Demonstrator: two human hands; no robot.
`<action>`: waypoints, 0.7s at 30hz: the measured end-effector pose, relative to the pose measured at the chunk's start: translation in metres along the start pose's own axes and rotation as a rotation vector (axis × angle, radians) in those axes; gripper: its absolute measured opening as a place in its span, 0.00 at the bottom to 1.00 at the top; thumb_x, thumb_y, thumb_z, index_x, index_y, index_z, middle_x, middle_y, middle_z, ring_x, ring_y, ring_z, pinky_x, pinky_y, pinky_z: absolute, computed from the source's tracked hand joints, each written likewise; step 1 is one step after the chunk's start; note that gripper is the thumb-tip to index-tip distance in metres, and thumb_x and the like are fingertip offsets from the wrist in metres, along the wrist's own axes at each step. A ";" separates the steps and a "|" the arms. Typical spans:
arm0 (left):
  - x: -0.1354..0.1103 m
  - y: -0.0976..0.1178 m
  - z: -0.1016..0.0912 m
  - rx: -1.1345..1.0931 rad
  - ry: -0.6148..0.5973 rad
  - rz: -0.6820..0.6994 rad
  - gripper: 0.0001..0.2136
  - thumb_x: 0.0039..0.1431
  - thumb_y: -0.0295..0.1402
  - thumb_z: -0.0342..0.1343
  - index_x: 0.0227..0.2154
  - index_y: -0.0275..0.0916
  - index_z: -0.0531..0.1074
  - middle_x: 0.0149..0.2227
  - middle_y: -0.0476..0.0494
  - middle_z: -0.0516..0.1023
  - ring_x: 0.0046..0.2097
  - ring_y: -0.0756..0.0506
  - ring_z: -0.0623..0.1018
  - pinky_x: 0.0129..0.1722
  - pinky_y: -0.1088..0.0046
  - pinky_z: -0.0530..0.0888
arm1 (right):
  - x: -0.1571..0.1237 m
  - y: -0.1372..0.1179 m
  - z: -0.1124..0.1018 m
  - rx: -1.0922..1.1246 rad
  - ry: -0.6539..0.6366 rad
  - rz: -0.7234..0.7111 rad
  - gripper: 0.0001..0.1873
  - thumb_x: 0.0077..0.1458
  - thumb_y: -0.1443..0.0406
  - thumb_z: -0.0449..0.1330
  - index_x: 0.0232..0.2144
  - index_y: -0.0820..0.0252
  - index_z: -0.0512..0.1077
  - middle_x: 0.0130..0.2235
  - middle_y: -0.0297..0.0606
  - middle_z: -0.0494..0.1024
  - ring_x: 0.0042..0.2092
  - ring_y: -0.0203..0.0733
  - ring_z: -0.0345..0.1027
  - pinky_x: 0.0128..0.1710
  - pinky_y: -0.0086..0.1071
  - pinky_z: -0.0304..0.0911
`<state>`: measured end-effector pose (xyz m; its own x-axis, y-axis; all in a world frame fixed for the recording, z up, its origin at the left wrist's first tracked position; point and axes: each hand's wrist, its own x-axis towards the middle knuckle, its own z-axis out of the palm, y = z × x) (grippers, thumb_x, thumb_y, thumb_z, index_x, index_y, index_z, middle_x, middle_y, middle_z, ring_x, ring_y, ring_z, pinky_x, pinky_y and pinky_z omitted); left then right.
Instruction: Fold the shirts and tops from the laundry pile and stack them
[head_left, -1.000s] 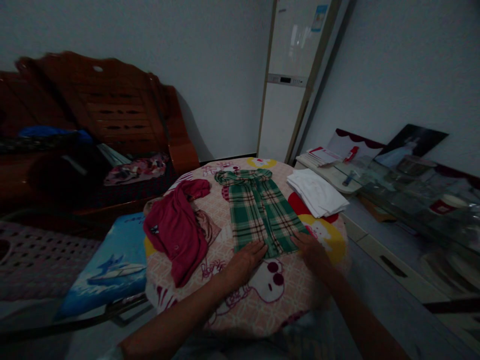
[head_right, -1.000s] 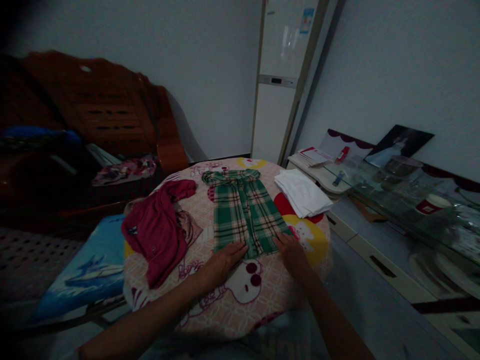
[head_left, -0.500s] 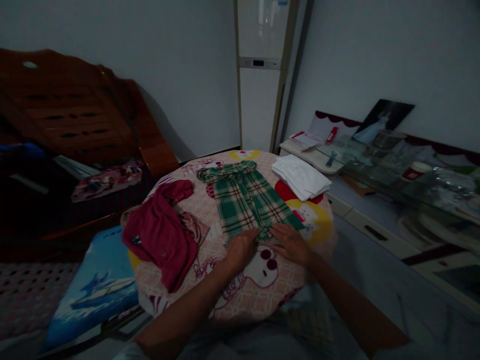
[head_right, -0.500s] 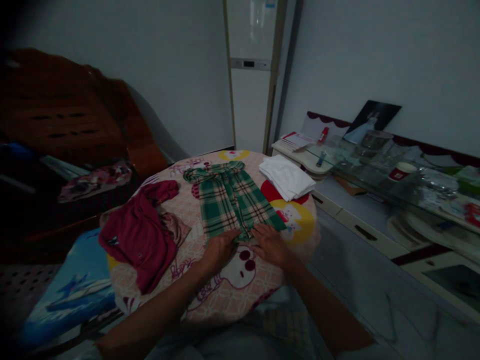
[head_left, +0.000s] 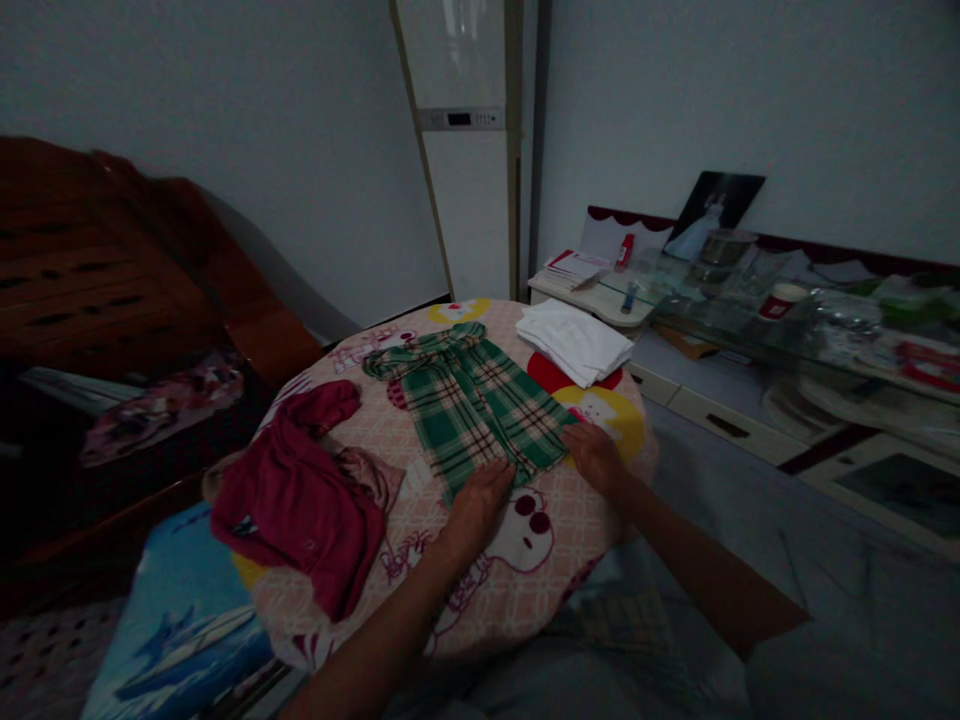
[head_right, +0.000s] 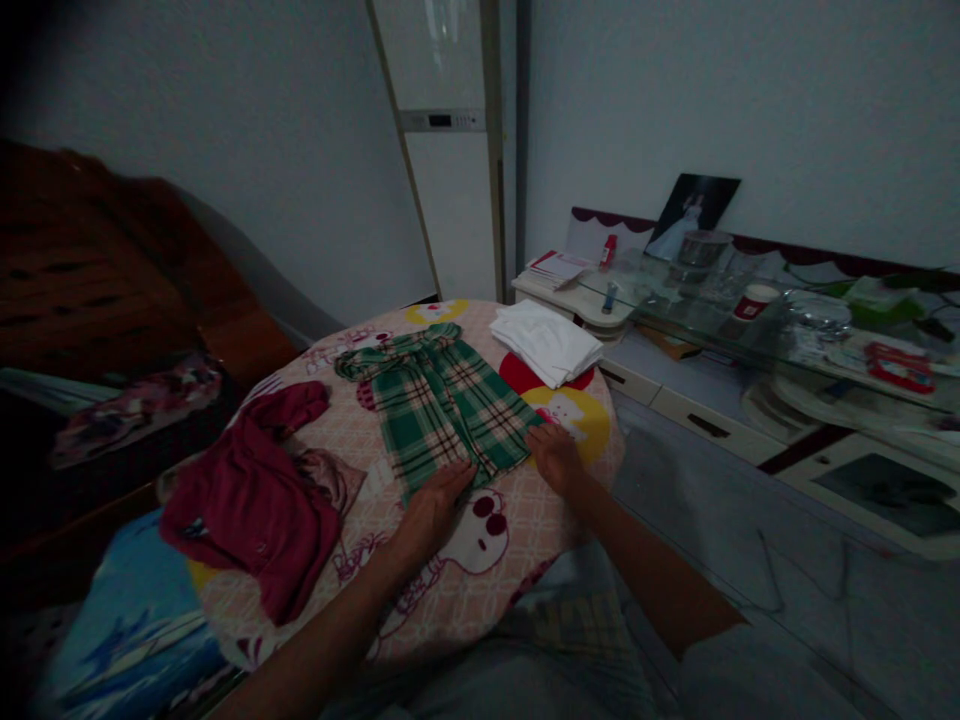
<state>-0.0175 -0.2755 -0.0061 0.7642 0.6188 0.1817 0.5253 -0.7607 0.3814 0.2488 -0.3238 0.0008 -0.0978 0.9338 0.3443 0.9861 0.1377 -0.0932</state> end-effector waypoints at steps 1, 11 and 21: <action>-0.001 0.000 -0.001 -0.017 0.006 0.000 0.28 0.55 0.17 0.50 0.59 0.38 0.68 0.61 0.37 0.69 0.63 0.42 0.69 0.63 0.59 0.66 | 0.000 0.006 0.001 0.018 0.013 0.005 0.16 0.58 0.74 0.52 0.40 0.59 0.78 0.46 0.44 0.80 0.47 0.45 0.70 0.51 0.41 0.63; 0.020 -0.015 -0.058 -0.319 -0.123 -0.093 0.31 0.49 0.15 0.44 0.55 0.39 0.73 0.54 0.45 0.78 0.55 0.47 0.76 0.58 0.69 0.70 | 0.054 0.014 -0.022 0.060 0.000 0.036 0.16 0.51 0.73 0.53 0.38 0.64 0.78 0.41 0.47 0.81 0.44 0.48 0.71 0.49 0.38 0.61; 0.098 -0.095 -0.127 -0.040 0.028 -0.257 0.25 0.52 0.17 0.49 0.52 0.39 0.75 0.51 0.42 0.79 0.53 0.42 0.77 0.58 0.64 0.69 | 0.191 -0.016 -0.026 -0.036 -0.039 0.022 0.16 0.59 0.71 0.49 0.41 0.66 0.77 0.42 0.50 0.79 0.44 0.47 0.70 0.47 0.36 0.59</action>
<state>-0.0402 -0.1181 0.0905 0.5965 0.7965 0.0990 0.6853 -0.5696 0.4538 0.2177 -0.1561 0.0928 -0.0806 0.9487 0.3057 0.9922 0.1056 -0.0661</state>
